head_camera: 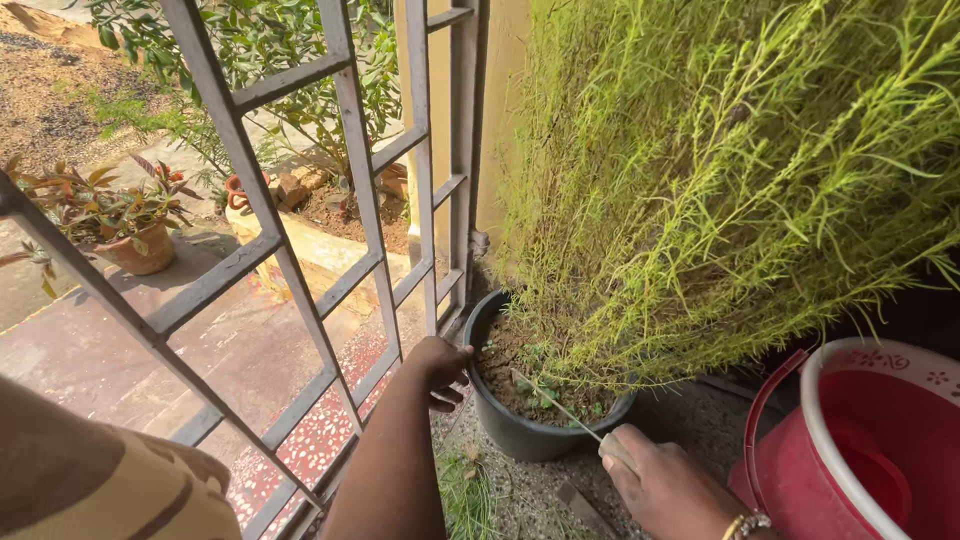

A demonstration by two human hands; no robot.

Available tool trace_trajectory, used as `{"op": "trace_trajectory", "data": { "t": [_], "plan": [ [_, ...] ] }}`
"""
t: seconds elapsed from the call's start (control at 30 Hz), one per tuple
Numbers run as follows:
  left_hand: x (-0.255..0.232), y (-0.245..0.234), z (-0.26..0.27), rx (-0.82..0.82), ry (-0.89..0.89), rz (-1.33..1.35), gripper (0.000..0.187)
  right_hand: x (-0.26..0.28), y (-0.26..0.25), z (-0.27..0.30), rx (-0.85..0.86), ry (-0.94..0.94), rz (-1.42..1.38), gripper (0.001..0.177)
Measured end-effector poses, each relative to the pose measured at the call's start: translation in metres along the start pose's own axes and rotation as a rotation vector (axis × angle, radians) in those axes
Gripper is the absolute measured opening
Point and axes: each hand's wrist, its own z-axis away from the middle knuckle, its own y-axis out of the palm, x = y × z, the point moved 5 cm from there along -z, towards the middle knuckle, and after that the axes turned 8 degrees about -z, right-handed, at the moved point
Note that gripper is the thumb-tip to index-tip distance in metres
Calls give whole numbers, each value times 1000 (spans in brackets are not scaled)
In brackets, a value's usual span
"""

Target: The person uses a small metal tool to loosen soil around a potted asparagus fern, then waters the plant using a red scoop taken from a larger bucket. The person repeatedly scoops water and pours it into the pot.

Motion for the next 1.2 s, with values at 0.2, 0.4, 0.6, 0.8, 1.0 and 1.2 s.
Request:
{"op": "trace_trajectory", "data": {
  "t": [0.2, 0.4, 0.6, 0.8, 1.0, 1.2],
  "plan": [
    [26, 8, 10, 162, 53, 344, 28, -38, 34, 0, -19, -112, 1, 26],
    [34, 2, 1, 258, 86, 375, 22, -51, 57, -3, -66, 68, 54, 27],
    [38, 4, -2, 244, 126, 337, 20, -48, 72, -6, 36, 185, 97, 33],
    [34, 4, 15, 203, 90, 180, 23, 3, 43, -1, -131, 129, -28, 26],
    [32, 1, 14, 180, 126, 106, 26, 29, 40, -12, -211, 6, -71, 26],
    [33, 0, 18, 211, 93, 128, 28, 22, 37, -16, -261, 74, -34, 26]
  ]
}}
